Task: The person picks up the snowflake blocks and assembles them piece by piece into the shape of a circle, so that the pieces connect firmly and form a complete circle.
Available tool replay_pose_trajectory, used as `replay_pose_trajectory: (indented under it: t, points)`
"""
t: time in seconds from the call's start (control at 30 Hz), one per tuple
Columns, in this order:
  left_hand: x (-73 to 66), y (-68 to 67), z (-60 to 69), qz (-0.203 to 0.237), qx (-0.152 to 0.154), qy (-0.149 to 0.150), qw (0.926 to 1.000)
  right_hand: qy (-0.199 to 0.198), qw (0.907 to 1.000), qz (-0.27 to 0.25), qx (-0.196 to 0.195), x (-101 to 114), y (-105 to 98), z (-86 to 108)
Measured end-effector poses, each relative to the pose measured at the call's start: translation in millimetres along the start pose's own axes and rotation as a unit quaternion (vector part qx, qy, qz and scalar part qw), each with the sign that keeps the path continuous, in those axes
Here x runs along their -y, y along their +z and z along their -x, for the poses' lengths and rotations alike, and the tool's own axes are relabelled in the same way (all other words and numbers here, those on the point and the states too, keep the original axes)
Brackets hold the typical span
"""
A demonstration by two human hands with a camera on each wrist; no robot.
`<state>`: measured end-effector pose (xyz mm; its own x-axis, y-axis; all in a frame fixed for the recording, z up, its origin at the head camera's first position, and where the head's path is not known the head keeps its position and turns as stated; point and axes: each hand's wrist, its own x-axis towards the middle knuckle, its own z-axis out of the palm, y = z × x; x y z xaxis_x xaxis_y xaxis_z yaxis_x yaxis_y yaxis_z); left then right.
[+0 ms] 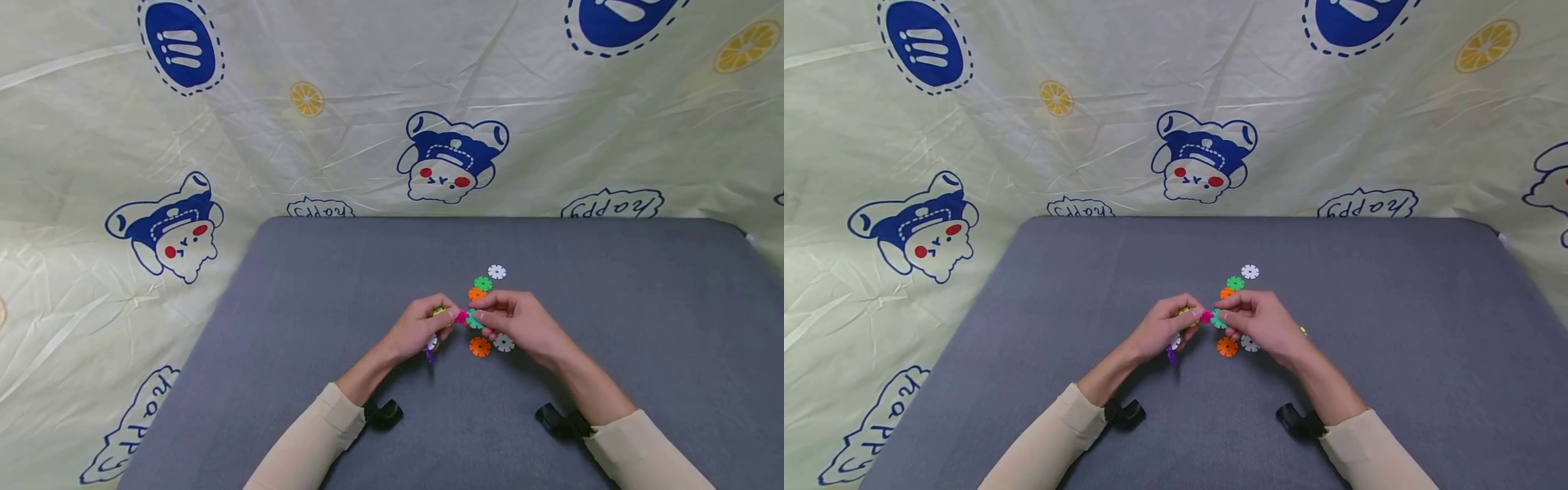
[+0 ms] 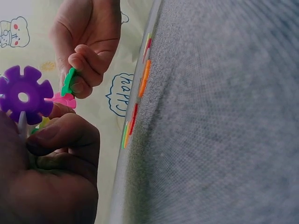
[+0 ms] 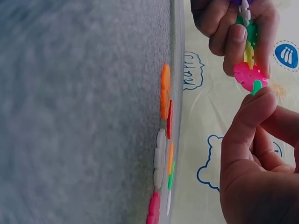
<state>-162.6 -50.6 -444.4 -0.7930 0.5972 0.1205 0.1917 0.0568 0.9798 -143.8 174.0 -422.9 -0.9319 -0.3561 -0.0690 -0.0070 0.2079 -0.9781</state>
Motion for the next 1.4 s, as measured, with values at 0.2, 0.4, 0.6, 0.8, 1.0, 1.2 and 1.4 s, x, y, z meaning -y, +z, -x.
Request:
replay_pose_trajectory:
  t: [0.2,0.4,0.6,0.8,1.0,1.2,1.4]
  points:
    - [2.4,1.8,-0.7,-0.010,0.003,0.007,0.9999,0.002,1.0000,0.008,-0.003,0.3,1.8,-0.1]
    - [3.3,4.3,-0.6,-0.034,0.005,0.014,0.9993,0.012,0.9999,0.008,0.002,0.1,1.9,0.6]
    - [5.6,7.3,-0.3,-0.005,0.013,0.009,0.9999,0.008,0.9998,0.016,0.010,1.0,-0.3,3.2]
    - [5.6,8.0,1.0,-0.014,0.015,0.009,0.9997,0.021,0.9995,0.015,0.018,3.1,0.4,3.5]
    - [4.0,8.3,0.6,-0.019,0.016,0.010,0.9996,0.018,0.9996,0.019,0.014,3.2,2.5,2.5]
    - [4.4,8.4,-1.2,-0.002,-0.009,0.000,1.0000,0.010,0.9987,0.047,-0.014,3.9,3.1,0.6]
    - [5.9,8.8,-1.0,-0.023,-0.055,-0.022,0.9980,0.003,0.9995,0.030,-0.012,2.4,2.6,-0.9]
